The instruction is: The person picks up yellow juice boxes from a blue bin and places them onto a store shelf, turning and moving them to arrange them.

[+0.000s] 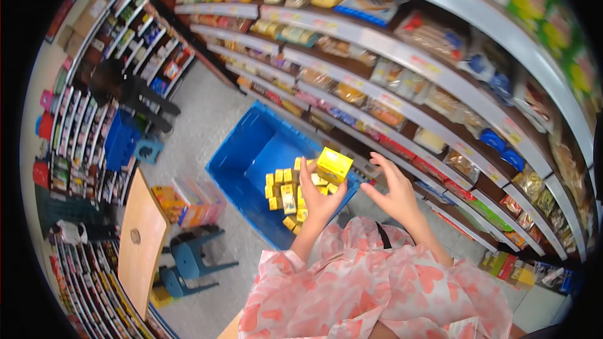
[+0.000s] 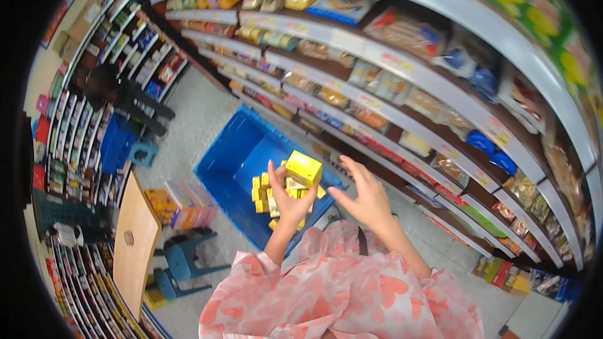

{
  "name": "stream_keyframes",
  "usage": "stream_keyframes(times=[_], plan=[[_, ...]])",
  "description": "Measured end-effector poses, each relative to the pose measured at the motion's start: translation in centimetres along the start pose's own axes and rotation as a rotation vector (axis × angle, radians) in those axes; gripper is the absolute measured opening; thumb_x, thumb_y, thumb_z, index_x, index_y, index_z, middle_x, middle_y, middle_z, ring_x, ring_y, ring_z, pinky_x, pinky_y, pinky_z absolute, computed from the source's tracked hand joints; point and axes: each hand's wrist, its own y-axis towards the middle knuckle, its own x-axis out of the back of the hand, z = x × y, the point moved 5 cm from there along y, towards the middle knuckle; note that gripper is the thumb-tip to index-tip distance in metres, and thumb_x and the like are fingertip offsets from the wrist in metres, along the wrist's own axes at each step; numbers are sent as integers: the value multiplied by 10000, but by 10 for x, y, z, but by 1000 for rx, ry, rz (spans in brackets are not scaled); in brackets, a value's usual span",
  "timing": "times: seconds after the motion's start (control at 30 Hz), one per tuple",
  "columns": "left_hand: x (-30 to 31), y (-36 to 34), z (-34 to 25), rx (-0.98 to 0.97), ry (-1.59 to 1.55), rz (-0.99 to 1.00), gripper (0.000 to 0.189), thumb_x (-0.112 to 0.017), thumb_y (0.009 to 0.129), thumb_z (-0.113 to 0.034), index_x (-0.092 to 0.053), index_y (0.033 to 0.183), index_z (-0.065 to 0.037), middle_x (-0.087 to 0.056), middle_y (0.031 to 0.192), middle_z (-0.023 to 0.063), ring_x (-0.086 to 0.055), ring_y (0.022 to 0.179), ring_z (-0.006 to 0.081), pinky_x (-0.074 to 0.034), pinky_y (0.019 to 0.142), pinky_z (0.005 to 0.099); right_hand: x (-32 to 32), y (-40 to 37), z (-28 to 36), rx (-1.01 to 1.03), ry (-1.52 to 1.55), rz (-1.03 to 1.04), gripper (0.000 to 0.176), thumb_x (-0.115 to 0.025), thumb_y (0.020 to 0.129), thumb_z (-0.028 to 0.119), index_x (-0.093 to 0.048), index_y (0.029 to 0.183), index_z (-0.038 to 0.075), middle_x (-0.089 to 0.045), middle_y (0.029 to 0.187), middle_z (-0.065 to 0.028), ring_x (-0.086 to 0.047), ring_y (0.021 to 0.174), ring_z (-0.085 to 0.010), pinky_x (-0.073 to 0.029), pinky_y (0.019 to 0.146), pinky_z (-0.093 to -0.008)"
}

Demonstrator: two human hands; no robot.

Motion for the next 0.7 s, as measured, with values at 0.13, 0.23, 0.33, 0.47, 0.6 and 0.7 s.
stream_keyframes(times=[0.13,0.23,0.33,0.47,0.6,0.7], plan=[[-51,-7,-80,-332,-118,20,1067,-866,669,-205,-201,1477,5,-568,1291,197,-539,1130,394,-364,1006,507,81,-12,26,193,-44,-95,701,-790,768,370,-531,1349,77,-618,1252,-155,-635,1103,-325,-528,904,-397],[-80,-11,-164,-623,-111,35,1005,-849,676,-159,-236,1465,-46,-568,1295,207,-557,1080,381,-396,954,478,144,-37,25,293,-176,-243,660,-787,766,385,-559,1307,84,-640,1202,-158,-636,1088,-340,-537,886,-412],[-114,-24,-229,-820,-97,22,999,-850,666,-134,-244,1457,-59,-555,1302,212,-552,1099,357,-401,954,459,206,-62,22,272,-227,-367,555,-792,764,349,-605,1221,95,-668,1150,-122,-672,982,-307,-553,809,-386],[-151,-33,-306,-940,-124,82,1011,-842,674,-109,-221,1470,-51,-522,1300,222,-523,1137,349,-388,972,457,280,-92,28,422,-350,-595,533,-811,739,328,-624,1173,81,-686,1106,-102,-684,930,-279,-554,765,-364],[-173,-37,-379,-1090,-325,-18,920,-835,692,-118,-290,1433,-80,-507,1331,227,-525,1137,377,-403,961,477,351,-122,59,556,-541,-719,542,-827,698,283,-635,1151,56,-701,1083,-92,-690,916,-266,-553,757,-351],[-189,-30,-422,-1201,-527,-166,834,-812,717,-115,-338,1401,-79,-506,1338,237,-522,1151,401,-404,964,492,400,-131,89,685,-661,-760,570,-826,661,217,-638,1172,49,-698,1090,-94,-686,921,-275,-549,771,-373]])
